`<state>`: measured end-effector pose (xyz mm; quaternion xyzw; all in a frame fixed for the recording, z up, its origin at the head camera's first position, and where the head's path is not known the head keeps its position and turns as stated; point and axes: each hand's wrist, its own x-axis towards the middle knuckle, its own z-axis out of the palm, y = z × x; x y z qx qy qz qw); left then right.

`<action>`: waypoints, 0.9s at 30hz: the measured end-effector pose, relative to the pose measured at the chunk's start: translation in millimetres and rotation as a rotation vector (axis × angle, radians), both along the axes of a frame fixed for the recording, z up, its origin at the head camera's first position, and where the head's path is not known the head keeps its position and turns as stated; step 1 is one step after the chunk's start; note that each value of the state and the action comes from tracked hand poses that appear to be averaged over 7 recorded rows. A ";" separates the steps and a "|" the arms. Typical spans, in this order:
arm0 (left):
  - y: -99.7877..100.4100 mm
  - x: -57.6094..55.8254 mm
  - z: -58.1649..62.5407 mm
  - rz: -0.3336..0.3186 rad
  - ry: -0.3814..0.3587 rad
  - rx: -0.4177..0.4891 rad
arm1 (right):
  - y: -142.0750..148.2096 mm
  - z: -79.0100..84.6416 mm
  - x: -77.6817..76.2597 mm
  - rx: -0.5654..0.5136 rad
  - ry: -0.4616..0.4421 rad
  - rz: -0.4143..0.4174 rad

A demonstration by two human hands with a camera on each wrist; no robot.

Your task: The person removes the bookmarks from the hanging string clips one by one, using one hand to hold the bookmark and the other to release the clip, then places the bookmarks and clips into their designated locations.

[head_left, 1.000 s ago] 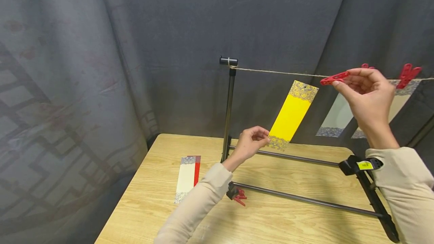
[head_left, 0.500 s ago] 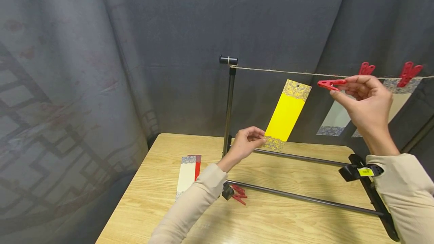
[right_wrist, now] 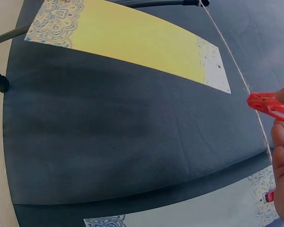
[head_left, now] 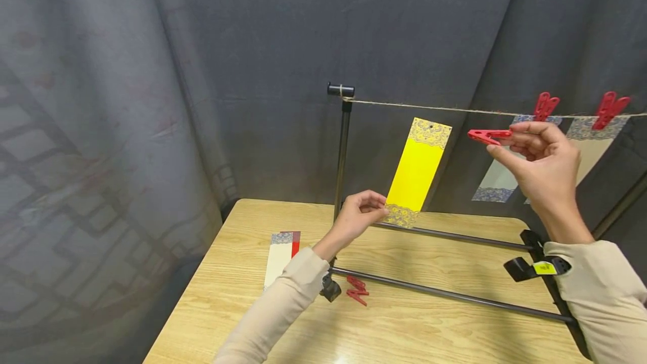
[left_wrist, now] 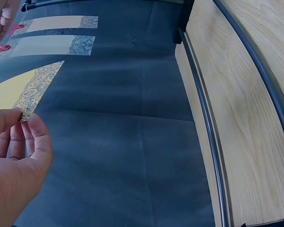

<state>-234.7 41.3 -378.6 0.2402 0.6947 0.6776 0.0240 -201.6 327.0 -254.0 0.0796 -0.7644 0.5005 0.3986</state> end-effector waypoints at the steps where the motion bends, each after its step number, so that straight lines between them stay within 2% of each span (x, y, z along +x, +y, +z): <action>1: -2.0 2.9 3.3 -0.001 0.003 0.001 | 0.0 -0.6 0.0 -0.001 0.007 0.007; 6: -11.0 17.3 17.3 0.000 0.003 0.014 | -1.1 -3.9 1.3 -0.017 0.015 0.026; 10: -15.6 21.1 18.7 0.003 0.000 0.028 | -3.0 -7.7 3.3 -0.011 0.014 0.021; 16: -21.6 23.0 15.6 -0.001 -0.037 0.033 | -6.1 -12.5 6.0 -0.005 0.009 0.026; 18: -22.7 18.6 6.9 0.003 -0.044 0.043 | -7.3 -14.1 6.8 -0.012 -0.004 0.031; 20: -24.7 18.9 4.9 0.006 -0.055 0.050 | -8.1 -15.9 7.7 -0.013 -0.013 0.037; 22: -26.4 15.2 -2.0 0.005 -0.063 0.064 | -9.2 -17.7 8.6 -0.008 -0.017 0.042; 27: -33.2 21.9 3.8 -0.007 -0.084 0.078 | -11.1 -22.3 11.4 0.017 -0.024 0.052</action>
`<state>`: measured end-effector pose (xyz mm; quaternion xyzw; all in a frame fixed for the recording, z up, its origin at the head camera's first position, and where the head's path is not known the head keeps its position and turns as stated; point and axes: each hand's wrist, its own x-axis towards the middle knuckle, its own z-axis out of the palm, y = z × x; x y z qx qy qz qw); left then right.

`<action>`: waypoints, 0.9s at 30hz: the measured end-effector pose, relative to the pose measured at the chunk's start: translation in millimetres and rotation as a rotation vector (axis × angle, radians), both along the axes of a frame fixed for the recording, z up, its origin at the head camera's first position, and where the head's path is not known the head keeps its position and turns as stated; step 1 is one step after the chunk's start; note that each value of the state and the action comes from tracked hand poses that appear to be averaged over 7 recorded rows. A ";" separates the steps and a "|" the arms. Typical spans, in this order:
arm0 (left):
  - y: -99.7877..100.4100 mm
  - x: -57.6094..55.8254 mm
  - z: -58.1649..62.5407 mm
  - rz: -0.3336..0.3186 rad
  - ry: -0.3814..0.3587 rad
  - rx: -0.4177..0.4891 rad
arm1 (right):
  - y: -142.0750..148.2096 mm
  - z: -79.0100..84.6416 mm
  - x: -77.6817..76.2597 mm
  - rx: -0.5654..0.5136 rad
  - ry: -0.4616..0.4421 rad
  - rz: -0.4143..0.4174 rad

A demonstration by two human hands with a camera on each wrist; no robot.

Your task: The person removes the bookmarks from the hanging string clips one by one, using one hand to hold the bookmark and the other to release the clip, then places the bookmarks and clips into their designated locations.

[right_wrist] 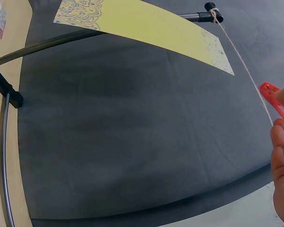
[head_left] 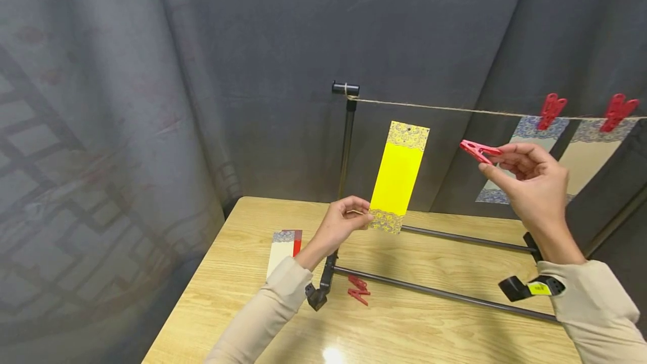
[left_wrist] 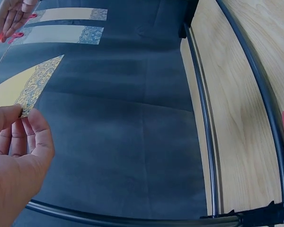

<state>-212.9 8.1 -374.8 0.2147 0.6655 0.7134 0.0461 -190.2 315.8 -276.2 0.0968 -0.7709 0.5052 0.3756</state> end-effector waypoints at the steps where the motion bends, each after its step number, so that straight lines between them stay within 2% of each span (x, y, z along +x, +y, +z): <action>1: -1.6 2.8 3.2 -0.001 -0.002 0.003 | -0.4 -1.1 0.3 0.007 -0.001 0.002; 5: -7.2 7.7 7.5 -0.001 -0.014 0.006 | -1.7 -5.5 1.7 0.016 -0.004 0.010; 9: -11.2 -0.2 -3.4 -0.008 -0.034 -0.001 | -3.5 -9.4 3.0 0.013 -0.003 0.022; 13: -14.7 -7.3 -15.5 -0.011 -0.021 -0.001 | -5.0 -13.0 4.5 0.000 -0.010 0.023; 17: -18.4 -6.7 -20.2 -0.004 -0.003 0.009 | -6.1 -16.4 5.6 -0.012 -0.020 0.018; 27: -27.4 -2.9 -24.2 0.000 -0.031 0.053 | -8.3 -27.0 8.6 -0.005 -0.035 0.008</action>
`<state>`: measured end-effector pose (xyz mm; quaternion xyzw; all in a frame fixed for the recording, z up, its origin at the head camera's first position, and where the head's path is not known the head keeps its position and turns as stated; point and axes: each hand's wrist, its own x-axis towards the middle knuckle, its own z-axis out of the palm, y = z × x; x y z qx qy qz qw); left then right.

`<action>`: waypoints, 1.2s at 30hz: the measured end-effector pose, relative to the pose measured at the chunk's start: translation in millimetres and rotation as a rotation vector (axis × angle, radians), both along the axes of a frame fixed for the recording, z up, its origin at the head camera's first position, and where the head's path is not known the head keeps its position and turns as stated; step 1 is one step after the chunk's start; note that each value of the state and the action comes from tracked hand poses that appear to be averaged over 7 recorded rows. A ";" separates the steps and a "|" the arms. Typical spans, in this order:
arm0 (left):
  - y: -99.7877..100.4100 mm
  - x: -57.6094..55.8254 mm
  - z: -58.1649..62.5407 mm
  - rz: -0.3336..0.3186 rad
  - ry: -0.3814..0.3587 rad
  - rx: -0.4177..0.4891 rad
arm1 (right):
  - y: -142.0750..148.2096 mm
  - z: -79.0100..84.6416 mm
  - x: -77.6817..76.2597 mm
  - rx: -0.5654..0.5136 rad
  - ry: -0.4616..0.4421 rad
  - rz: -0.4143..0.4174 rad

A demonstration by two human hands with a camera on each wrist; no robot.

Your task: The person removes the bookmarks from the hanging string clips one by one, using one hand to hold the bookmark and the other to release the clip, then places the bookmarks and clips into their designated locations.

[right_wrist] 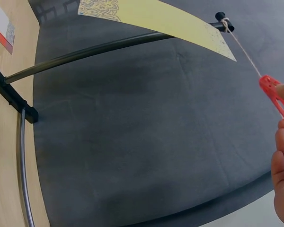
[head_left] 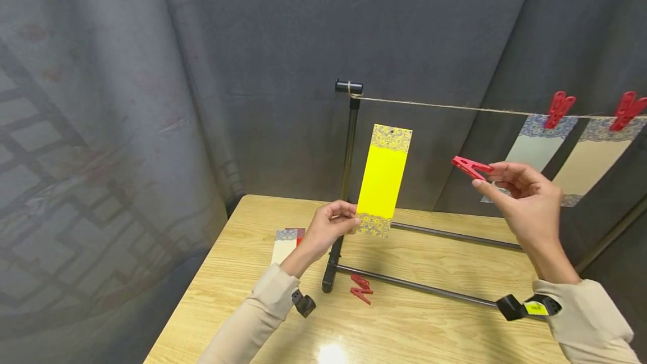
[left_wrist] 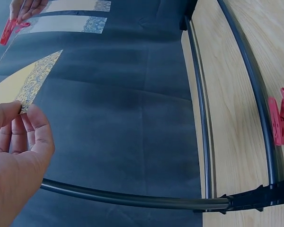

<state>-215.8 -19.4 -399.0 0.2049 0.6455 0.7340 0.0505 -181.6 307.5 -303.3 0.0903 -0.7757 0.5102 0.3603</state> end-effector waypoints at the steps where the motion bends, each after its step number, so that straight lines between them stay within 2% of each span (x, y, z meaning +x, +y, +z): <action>1: -1.0 0.0 -0.5 0.002 -0.003 -0.003 | -0.4 -1.4 0.1 0.001 -0.001 0.002; 36: -36.9 7.5 -22.1 0.114 -0.077 -0.031 | -13.5 -40.6 6.1 0.047 -0.106 0.039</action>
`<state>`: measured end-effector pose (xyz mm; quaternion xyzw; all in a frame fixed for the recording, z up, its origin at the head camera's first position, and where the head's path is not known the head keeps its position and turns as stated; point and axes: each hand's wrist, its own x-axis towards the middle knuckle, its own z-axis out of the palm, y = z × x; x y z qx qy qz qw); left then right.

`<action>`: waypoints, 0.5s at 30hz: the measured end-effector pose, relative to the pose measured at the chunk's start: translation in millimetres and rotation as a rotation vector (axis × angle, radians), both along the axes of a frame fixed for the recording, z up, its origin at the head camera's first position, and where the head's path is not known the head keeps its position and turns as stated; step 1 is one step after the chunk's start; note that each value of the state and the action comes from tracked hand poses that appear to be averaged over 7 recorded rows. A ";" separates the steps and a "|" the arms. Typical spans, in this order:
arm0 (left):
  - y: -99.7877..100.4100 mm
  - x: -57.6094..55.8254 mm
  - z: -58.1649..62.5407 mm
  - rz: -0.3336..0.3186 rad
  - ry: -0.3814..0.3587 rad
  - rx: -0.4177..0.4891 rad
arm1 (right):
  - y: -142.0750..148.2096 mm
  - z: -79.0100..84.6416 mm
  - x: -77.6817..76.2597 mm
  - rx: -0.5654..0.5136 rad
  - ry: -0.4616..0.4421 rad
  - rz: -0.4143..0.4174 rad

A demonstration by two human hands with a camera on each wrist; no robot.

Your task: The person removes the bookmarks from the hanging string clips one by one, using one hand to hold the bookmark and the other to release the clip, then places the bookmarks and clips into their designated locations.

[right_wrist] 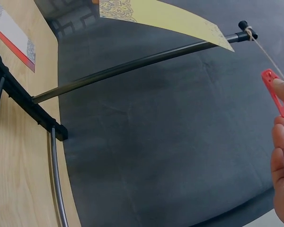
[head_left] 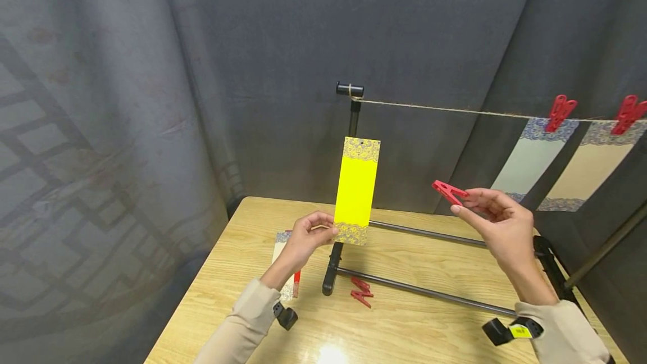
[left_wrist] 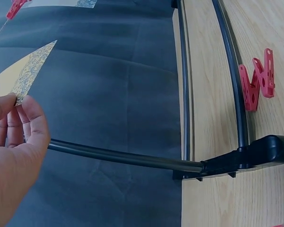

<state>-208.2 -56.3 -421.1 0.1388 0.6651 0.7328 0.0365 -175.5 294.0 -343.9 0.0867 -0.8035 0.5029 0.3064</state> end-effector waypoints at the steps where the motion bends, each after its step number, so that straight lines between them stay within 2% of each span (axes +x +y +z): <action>1: -0.6 0.2 -0.3 0.002 -0.001 0.002 | -0.9 -0.6 0.5 0.000 0.000 0.000; 15: -17.3 4.1 -9.3 0.011 -0.002 0.034 | -12.8 -15.7 6.7 0.019 -0.036 0.034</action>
